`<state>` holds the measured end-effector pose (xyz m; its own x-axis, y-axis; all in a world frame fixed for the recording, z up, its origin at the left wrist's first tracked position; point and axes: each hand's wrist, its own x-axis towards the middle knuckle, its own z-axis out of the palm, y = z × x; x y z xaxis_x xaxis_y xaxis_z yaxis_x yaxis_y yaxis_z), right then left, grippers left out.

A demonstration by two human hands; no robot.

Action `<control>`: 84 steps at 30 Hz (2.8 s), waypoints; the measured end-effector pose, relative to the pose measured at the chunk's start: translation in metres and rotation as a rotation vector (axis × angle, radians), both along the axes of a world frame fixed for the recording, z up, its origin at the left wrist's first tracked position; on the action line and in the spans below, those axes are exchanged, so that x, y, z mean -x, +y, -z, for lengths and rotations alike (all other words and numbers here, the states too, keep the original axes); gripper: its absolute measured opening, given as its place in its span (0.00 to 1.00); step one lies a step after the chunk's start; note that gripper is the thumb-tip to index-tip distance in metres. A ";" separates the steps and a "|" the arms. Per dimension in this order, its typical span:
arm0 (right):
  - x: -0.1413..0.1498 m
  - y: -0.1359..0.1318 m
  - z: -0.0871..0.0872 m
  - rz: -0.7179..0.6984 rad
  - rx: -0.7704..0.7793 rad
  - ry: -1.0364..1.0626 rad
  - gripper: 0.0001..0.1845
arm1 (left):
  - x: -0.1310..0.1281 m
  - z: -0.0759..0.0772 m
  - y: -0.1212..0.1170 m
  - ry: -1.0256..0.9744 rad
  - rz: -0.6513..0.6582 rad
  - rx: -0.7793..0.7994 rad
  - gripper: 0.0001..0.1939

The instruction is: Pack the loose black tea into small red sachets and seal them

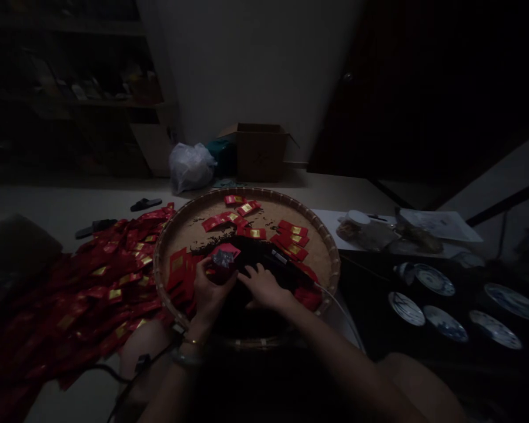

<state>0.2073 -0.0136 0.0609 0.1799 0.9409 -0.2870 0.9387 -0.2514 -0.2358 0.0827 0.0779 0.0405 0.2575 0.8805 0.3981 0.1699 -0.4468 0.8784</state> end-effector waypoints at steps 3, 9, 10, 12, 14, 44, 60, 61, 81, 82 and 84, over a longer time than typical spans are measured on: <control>0.012 0.003 -0.002 0.004 -0.026 -0.100 0.41 | 0.001 0.001 0.001 0.018 0.012 0.005 0.30; 0.011 0.001 0.003 0.062 -0.034 -0.085 0.35 | 0.002 0.003 0.000 0.003 0.026 -0.004 0.31; 0.007 0.001 0.005 0.078 -0.064 -0.053 0.31 | 0.002 0.003 0.000 0.006 0.026 -0.001 0.31; -0.002 0.000 0.008 0.135 -0.153 0.055 0.24 | 0.003 0.003 0.000 0.025 0.022 0.005 0.31; -0.013 -0.001 0.010 0.208 -0.268 0.222 0.19 | 0.003 0.003 0.000 0.039 0.023 0.005 0.31; -0.039 0.010 -0.091 0.210 -0.211 0.867 0.17 | -0.010 0.002 -0.008 0.546 0.203 -0.549 0.20; -0.016 0.013 -0.091 -0.022 -0.300 0.166 0.05 | -0.009 0.011 -0.005 0.613 0.172 -0.514 0.22; -0.016 0.014 -0.092 -0.048 -0.252 0.152 0.05 | -0.009 0.011 -0.005 0.611 0.176 -0.514 0.22; -0.040 -0.003 -0.065 0.060 -0.420 0.479 0.28 | -0.007 0.016 0.000 0.622 0.119 -0.490 0.26; -0.043 -0.006 -0.059 0.075 -0.383 0.442 0.26 | -0.007 0.016 0.000 0.618 0.120 -0.486 0.26; -0.044 -0.010 -0.043 -0.005 -0.231 0.350 0.21 | -0.007 0.017 0.000 0.607 0.127 -0.489 0.26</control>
